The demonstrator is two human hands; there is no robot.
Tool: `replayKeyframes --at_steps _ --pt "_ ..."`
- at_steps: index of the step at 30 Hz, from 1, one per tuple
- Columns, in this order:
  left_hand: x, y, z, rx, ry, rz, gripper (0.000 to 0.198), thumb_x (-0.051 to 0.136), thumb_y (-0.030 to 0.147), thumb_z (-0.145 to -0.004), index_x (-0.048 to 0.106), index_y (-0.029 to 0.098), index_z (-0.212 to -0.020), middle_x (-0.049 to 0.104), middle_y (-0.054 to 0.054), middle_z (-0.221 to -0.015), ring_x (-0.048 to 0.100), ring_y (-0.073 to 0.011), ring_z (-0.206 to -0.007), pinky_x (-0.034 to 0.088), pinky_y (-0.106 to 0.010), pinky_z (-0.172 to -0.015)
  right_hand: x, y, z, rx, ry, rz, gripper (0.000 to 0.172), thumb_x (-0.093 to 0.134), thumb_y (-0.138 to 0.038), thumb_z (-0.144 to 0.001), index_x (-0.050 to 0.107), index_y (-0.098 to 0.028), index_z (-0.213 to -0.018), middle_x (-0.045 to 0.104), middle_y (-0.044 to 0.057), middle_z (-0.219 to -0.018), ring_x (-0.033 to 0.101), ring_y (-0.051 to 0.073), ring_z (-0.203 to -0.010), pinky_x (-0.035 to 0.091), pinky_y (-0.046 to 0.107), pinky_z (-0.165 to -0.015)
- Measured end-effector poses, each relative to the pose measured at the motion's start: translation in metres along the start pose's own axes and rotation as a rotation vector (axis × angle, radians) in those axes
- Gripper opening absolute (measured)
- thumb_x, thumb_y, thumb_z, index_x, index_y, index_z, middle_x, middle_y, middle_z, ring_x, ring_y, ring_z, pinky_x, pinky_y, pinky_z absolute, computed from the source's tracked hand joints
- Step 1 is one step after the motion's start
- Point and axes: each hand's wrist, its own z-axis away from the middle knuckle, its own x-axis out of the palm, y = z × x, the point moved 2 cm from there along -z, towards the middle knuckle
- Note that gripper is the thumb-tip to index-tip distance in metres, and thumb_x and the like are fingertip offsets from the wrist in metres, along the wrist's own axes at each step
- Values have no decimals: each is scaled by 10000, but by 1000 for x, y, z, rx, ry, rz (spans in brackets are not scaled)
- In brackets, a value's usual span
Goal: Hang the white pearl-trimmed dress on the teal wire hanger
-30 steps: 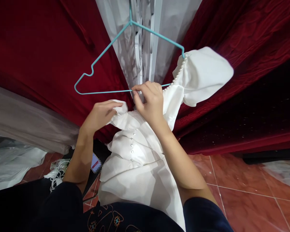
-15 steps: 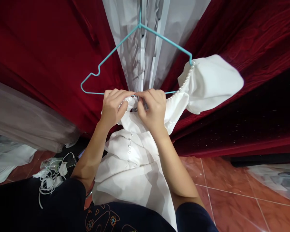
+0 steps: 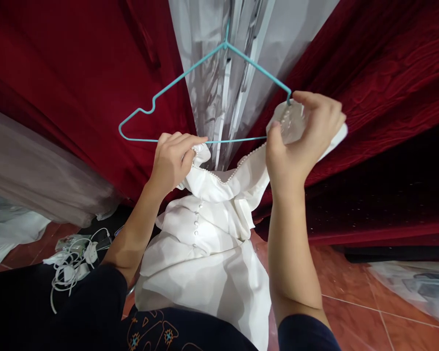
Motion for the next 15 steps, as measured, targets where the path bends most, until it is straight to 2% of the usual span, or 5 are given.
replayKeyframes --at_steps 4,7,9,13,15 --pt "0 2 -3 0 -38 12 500 436 10 -979 770 223 -1284 807 -37 -1052 673 -250 -955 429 -404 -948 7 25 -3 -24 113 81 294 857 -345 -835 737 -207 -1065 682 61 -1052 615 236 -1026 433 475 -927" --pt "0 4 -6 -15 -82 46 528 426 -12 -956 765 228 -1281 802 -33 -1065 670 -245 -958 441 -403 -953 2 36 -13 11 89 108 189 860 -239 -835 750 -195 -982 714 24 -1013 651 206 -1001 464 449 -929" --pt "0 4 -7 -22 -99 61 532 425 -15 -951 765 231 -1277 802 -30 -1064 671 -243 -956 446 -403 -955 -5 35 -22 61 36 59 102 790 -142 -867 781 -178 -963 754 -3 -963 683 166 -911 476 389 -835" --pt "-4 -1 -8 -36 -90 74 499 448 4 -973 771 231 -1277 810 -29 -1099 677 -244 -961 445 -411 -982 -18 37 -37 186 -34 -105 159 684 -105 -930 835 -153 -938 781 -50 -867 708 110 -795 438 363 -722" --pt "-7 -4 -8 -40 -93 80 497 460 3 -976 774 241 -1279 811 -23 -1106 684 -244 -981 442 -409 -996 -24 54 -38 315 85 -132 161 686 -180 -951 835 -149 -898 777 -63 -856 723 102 -853 464 366 -779"
